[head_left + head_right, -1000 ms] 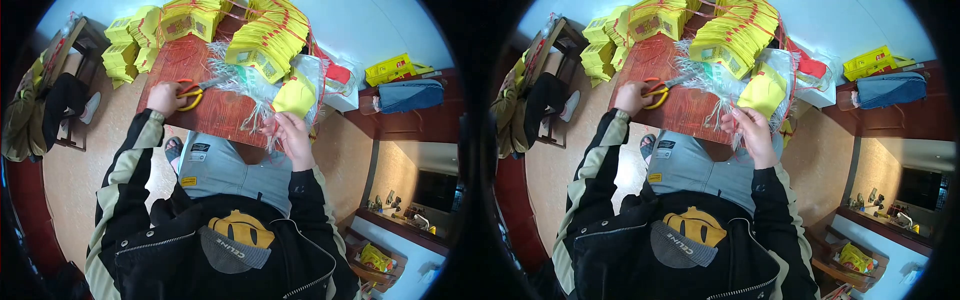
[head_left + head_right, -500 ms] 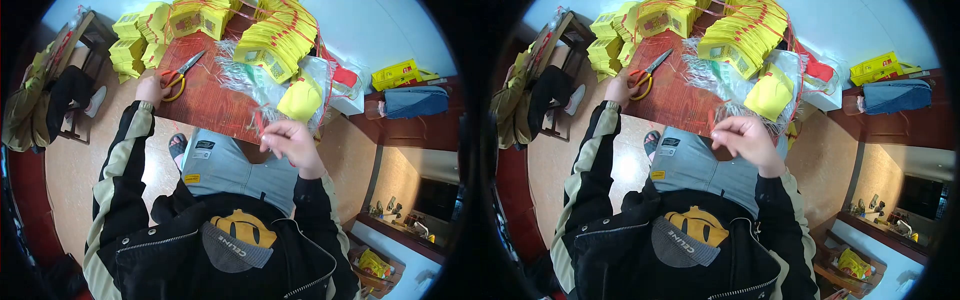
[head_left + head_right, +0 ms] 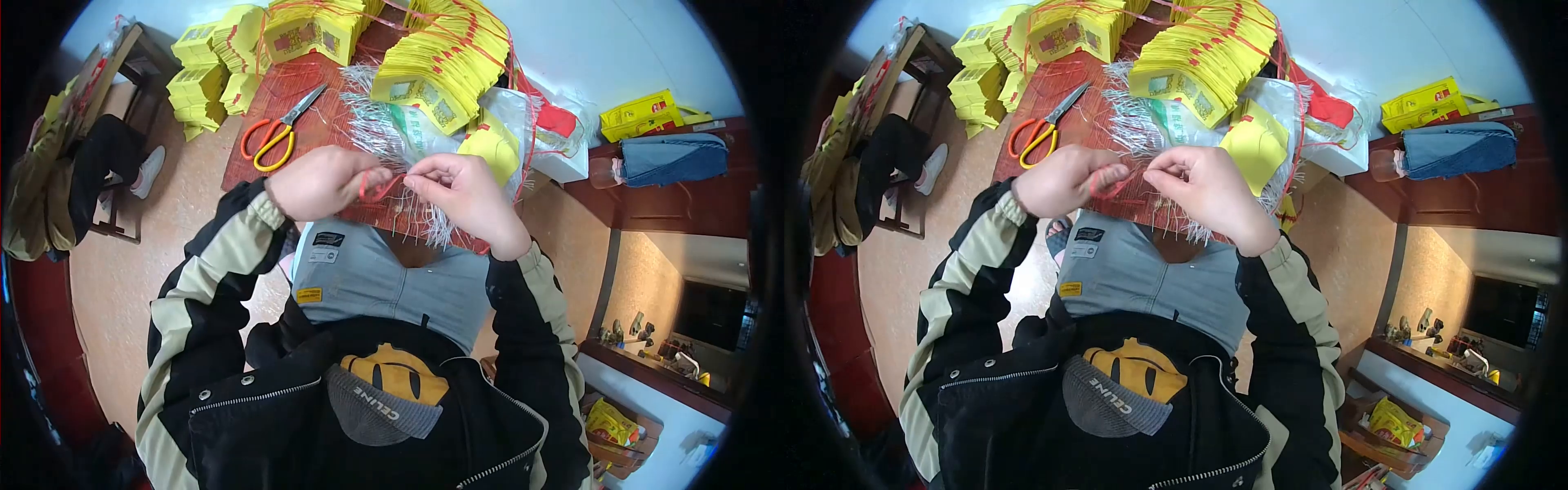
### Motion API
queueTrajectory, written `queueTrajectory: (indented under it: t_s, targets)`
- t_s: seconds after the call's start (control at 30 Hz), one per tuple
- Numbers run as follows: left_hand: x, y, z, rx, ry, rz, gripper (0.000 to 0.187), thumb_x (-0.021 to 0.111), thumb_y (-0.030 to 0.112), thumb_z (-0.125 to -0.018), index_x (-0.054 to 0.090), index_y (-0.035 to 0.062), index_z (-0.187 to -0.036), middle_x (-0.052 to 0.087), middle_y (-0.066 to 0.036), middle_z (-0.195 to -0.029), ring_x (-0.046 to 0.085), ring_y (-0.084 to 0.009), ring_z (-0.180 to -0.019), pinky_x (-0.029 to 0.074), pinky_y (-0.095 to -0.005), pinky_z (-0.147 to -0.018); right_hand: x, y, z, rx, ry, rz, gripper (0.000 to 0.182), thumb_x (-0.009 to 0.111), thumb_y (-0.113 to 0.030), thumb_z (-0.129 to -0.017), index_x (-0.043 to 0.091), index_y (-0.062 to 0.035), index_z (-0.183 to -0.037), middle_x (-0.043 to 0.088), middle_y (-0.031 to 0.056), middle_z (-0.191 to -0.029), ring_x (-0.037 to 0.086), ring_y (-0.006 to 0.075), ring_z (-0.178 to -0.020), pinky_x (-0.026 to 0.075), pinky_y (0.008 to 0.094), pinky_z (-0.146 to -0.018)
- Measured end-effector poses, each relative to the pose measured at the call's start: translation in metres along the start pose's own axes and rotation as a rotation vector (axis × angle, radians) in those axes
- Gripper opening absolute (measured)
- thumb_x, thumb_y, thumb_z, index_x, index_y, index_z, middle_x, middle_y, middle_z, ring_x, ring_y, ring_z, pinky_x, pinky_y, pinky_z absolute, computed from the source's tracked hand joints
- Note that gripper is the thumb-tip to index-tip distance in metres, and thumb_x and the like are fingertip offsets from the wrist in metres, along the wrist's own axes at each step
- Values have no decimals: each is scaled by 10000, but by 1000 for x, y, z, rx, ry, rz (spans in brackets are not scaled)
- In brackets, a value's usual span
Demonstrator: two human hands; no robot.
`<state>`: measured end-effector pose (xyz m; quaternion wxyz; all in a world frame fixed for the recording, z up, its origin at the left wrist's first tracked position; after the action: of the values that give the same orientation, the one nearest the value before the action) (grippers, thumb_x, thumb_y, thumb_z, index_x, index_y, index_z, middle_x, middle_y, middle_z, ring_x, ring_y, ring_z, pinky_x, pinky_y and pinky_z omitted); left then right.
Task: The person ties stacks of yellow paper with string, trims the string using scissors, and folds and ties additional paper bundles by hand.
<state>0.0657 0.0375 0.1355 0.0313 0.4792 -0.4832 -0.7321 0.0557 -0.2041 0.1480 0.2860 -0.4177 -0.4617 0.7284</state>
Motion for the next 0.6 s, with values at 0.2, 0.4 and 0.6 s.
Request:
queueTrajectory:
  t_s: [0.2,0.4,0.6]
  targets:
    - [-18,-101,17,-231,286,512,288,499,271,-1153,661,35,-1187,620,34,-925,582,-58,-782,485,-230,-711,-24,64,-2,91,13,30,172,707,-119,-1038,746,34,-1104,717,-5,-904,625,40,-818,511,236,-720]
    - [-27,-68,29,-295,-239,560,391,507,328,-1147,727,19,-1050,628,-6,-767,612,-103,-755,501,-270,-738,-20,57,-14,-9,66,149,223,737,-184,-1007,760,29,-1070,723,36,-815,615,71,-743,502,277,-687]
    - [-27,-146,35,-160,241,1046,602,382,465,-1163,659,77,-796,498,7,-588,473,-103,-521,333,-254,-491,-62,97,6,69,74,40,216,730,-147,-1003,766,51,-1080,718,-12,-859,612,66,-765,505,258,-712]
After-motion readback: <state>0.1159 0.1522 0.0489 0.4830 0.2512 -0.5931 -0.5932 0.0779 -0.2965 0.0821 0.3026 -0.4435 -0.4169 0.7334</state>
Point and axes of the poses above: each hand's wrist, its own z-axis away from the middle knuckle, its own x-axis out of the palm, y = z × x, the point moved 2 cm from there along -z, towards the middle knuckle
